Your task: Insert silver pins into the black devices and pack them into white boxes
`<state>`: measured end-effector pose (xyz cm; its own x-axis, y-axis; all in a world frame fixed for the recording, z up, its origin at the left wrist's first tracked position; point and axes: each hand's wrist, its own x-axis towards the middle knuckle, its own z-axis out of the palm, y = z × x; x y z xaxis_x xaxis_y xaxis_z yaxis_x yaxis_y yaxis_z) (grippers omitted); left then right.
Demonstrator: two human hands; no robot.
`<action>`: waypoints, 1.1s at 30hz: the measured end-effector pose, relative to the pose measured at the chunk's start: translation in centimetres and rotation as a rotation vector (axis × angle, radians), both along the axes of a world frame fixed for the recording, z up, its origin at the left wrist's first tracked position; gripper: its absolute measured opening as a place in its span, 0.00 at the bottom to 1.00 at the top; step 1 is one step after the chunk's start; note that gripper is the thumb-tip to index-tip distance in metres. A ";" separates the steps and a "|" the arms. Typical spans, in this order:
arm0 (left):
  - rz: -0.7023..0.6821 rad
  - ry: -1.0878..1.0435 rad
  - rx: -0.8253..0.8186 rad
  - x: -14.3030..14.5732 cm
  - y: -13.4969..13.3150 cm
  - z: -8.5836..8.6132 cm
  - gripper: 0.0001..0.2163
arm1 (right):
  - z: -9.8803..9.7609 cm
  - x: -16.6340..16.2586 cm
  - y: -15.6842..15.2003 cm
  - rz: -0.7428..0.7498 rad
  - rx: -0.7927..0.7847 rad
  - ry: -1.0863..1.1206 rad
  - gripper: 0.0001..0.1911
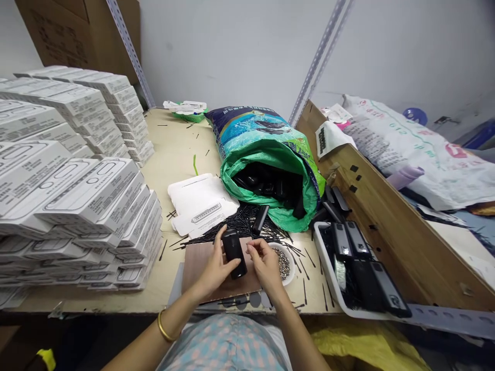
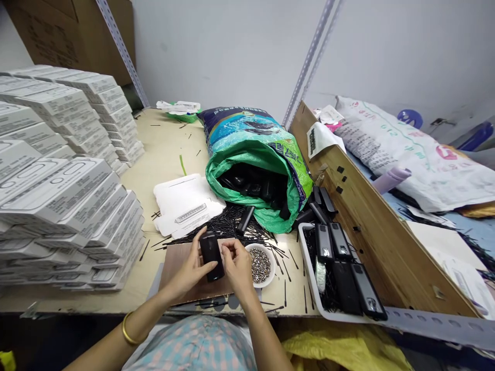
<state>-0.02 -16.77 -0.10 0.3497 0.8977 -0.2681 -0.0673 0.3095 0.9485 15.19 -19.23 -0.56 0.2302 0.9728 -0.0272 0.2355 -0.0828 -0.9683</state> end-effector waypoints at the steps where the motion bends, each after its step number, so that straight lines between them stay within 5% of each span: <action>1: -0.030 0.029 0.023 0.0 -0.2 -0.1 0.42 | 0.3 -0.3 0.2 0.010 0.004 -0.019 0.10; 11: -0.102 0.275 0.143 -0.2 -1.0 -0.1 0.38 | -0.1 -1.9 0.5 0.034 0.005 -0.084 0.06; 21: -0.154 0.248 0.146 -0.6 -0.8 -0.1 0.32 | -0.5 -1.7 0.7 0.068 0.000 -0.037 0.06; 25: -0.159 0.248 0.167 -0.7 -0.7 -0.4 0.25 | 0.2 -1.1 0.8 0.194 0.104 -0.123 0.05; 33: -0.235 0.316 0.101 -0.7 -0.8 -0.9 0.29 | 1.7 0.9 1.8 0.474 0.106 -0.209 0.01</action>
